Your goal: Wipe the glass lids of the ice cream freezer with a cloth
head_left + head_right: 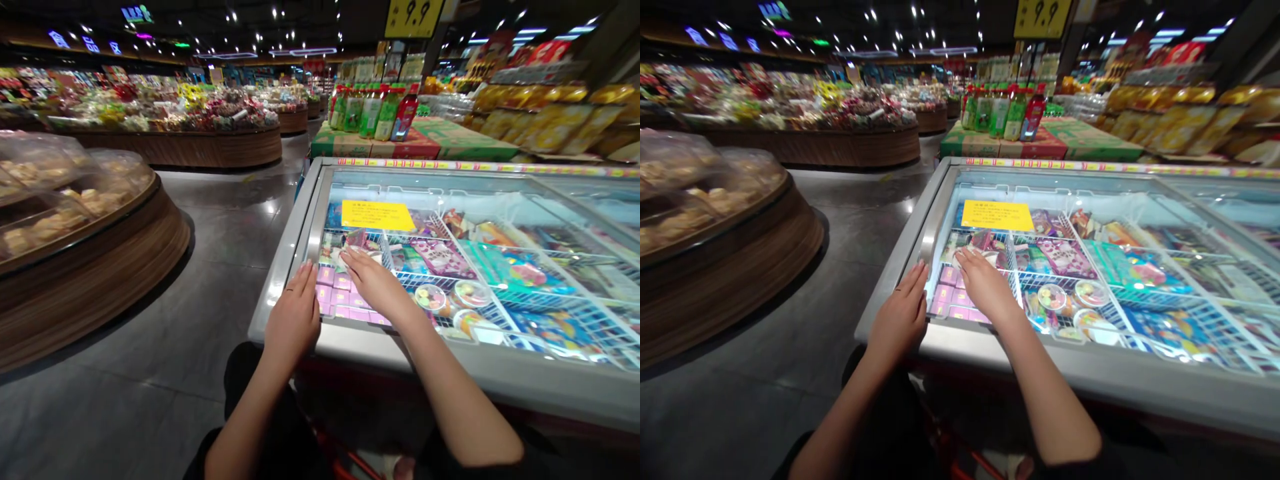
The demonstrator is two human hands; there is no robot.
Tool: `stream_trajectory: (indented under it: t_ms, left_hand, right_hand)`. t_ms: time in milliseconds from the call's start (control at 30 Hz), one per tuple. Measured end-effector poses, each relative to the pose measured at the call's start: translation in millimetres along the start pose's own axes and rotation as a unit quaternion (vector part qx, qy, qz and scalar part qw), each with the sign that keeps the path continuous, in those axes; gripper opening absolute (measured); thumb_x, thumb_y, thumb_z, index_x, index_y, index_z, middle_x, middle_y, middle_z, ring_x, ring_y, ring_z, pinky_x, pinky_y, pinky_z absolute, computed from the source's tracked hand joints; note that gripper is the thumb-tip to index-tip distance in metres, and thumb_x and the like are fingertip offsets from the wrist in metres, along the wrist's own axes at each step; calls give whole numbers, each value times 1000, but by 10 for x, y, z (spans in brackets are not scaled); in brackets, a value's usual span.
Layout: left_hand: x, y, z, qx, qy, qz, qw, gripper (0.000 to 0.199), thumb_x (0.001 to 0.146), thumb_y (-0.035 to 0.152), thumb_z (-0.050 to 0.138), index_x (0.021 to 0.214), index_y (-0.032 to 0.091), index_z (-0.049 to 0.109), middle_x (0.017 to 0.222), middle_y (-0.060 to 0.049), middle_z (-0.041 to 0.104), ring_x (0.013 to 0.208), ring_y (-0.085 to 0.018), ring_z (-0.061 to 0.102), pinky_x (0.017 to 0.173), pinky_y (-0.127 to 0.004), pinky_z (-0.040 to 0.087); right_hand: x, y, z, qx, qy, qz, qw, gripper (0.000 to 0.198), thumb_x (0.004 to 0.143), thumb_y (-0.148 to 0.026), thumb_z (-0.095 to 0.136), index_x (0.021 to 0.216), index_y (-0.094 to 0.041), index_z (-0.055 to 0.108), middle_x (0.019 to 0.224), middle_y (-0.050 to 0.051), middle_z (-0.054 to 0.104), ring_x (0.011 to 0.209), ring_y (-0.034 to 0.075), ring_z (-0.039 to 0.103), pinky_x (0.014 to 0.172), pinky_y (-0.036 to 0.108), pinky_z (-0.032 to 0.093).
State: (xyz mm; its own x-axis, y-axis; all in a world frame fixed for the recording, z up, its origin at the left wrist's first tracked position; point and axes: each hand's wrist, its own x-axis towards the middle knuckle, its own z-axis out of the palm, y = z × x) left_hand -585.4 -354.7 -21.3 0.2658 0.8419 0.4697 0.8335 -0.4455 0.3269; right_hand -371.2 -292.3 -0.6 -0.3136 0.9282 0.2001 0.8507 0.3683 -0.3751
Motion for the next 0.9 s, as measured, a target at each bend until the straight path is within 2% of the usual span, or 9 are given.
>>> stream_trajectory:
  t_ms: [100,167,300,367,433,567,700,800,900]
  left_hand:
    - [-2,-16,4,0,6,-2,1000,60,102,11,44,162,14,47,167,-15,50,157,-28,47,128,-45,45]
    - [-4,-31,9,-5,7,-1,1000,60,103,12,44,162,15,48,167,-14,51,157,-28,47,128,-45,45]
    - [-15,-50,24,-13,7,0,1000,59,104,14,45,164,16,47,167,-15,51,156,-28,47,129,-45,45]
    - [-19,-45,28,-9,8,-2,1000,59,104,15,44,164,17,46,167,-14,51,156,-28,48,128,-46,46]
    - [-17,-32,25,1,8,-3,1000,58,105,15,43,163,15,47,167,-14,51,156,-28,48,127,-46,46]
    - [-1,-12,12,20,10,-3,1000,57,105,14,44,161,14,49,166,-14,51,155,-27,50,127,-43,46]
    - [4,-22,9,18,13,-4,1000,58,103,13,46,162,16,49,166,-14,52,154,-28,51,126,-44,48]
    - [0,-53,-7,-2,3,-7,1000,59,103,12,46,161,19,51,166,-11,51,154,-28,51,126,-43,47]
    - [26,-107,-49,-39,-11,-15,999,57,104,15,46,161,21,52,166,-10,52,154,-26,50,124,-41,49]
  right_hand:
    - [272,-114,46,-3,-4,0,1000,51,107,-17,45,156,-15,61,167,13,51,159,29,42,134,49,33]
    - [288,-203,72,2,-13,-26,1000,52,106,-15,45,155,-14,61,167,13,51,158,28,43,134,48,33]
    - [-67,-215,56,28,-32,-79,996,51,108,-20,45,156,-19,61,167,7,52,157,27,45,132,47,37]
    - [-244,-112,14,39,-25,-80,996,50,109,-24,44,155,-27,62,166,2,53,156,25,47,131,47,38]
    - [-279,13,-25,38,-10,-62,997,50,109,-26,44,155,-32,62,165,0,54,155,25,48,131,47,39]
    - [83,85,-16,2,4,-23,1000,51,107,-20,45,155,-17,61,167,10,51,157,29,44,132,49,36]
    - [413,-126,62,-13,-5,-19,1000,50,106,-13,46,153,-11,62,165,14,52,157,30,45,132,48,35]
    - [296,-219,75,4,-15,-53,998,49,106,-14,48,151,-12,64,165,14,52,157,30,45,132,47,35]
    - [30,-112,17,32,-15,-83,996,50,106,-17,47,154,-22,63,165,8,53,155,27,47,131,48,39]
